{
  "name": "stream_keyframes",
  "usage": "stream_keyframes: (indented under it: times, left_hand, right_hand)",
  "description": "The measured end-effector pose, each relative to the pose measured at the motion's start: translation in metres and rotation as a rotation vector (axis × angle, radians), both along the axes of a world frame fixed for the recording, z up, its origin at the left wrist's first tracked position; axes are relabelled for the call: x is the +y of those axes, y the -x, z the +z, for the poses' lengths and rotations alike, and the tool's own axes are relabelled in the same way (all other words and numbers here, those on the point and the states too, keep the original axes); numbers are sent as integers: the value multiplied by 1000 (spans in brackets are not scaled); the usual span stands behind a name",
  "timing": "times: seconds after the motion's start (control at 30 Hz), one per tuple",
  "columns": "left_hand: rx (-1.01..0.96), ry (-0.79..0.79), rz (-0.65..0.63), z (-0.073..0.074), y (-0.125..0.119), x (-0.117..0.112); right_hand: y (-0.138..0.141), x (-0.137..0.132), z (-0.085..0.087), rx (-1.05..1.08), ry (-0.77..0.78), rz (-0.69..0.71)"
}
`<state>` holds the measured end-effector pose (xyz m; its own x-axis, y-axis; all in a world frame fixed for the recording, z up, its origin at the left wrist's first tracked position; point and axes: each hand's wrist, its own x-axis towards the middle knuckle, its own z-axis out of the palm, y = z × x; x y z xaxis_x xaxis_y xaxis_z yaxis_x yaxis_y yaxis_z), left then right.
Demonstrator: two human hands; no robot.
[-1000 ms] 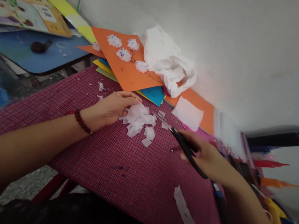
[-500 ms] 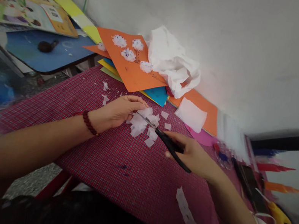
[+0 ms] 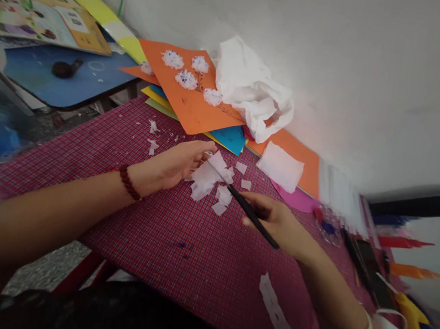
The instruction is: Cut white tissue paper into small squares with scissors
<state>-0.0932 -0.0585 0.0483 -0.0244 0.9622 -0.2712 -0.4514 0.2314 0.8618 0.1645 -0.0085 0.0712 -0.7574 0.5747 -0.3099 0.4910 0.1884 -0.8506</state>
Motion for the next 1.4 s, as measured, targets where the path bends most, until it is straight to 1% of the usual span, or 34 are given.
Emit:
stream_keyframes:
  times: [0.1,0.2,0.33,0.4,0.5,0.57,0.6,0.67,0.8,0.9,1.03,1.1,1.2,1.27,1.3,1.33,1.4]
  left_hand:
    - [-43,86,-7,3,1,-2]
    - [59,117,-55,-3,1,-2]
    - [129,109,-20,-12,1,0]
    - [108,89,26,-11,2,1]
    - [24,52,134,-7,3,2]
    - [-21,40,181,-5,3,2]
    - [-32,39,184,-4,2,2]
    - [-37,38,155,-5,1,2]
    - [-3,57,83,-12,-3,1]
    - [36,83,72,-16,-6,2]
    - [40,79,63,-16,-7,2]
    - [5,66,100,-14,-5,2]
    - [-28,36,233,-12,-1,4]
    - [-28,20,313,-11,3,5]
    - [-27,13,331,-11,4,6]
    - [-27,9,337,-11,4,6]
    - [-30,-1,314,-12,3,7]
  right_hand:
    - [-7,4,-3,3,-13,-51]
    - [-13,4,-3,-10,-12,-63]
    - [-15,0,1,-32,-3,-108]
    - [-17,0,5,-31,-54,-78]
    - [-22,0,9,-58,-128,28]
    - [-24,0,10,-82,-126,71]
    - [-24,0,10,-90,-118,83]
    - [-21,0,9,-103,-103,101]
    - [-9,0,4,-98,-114,118]
    - [-2,1,2,-84,-128,121]
    - [1,2,-1,-84,-145,130]
    - [-1,4,-1,-102,-198,98]
    - [-8,8,5,-235,-428,13]
    - [-14,10,14,-328,-580,-3]
    - [-17,10,18,-353,-624,1]
    - [-19,11,23,-359,-636,5]
    - [-23,11,28,-322,-576,16]
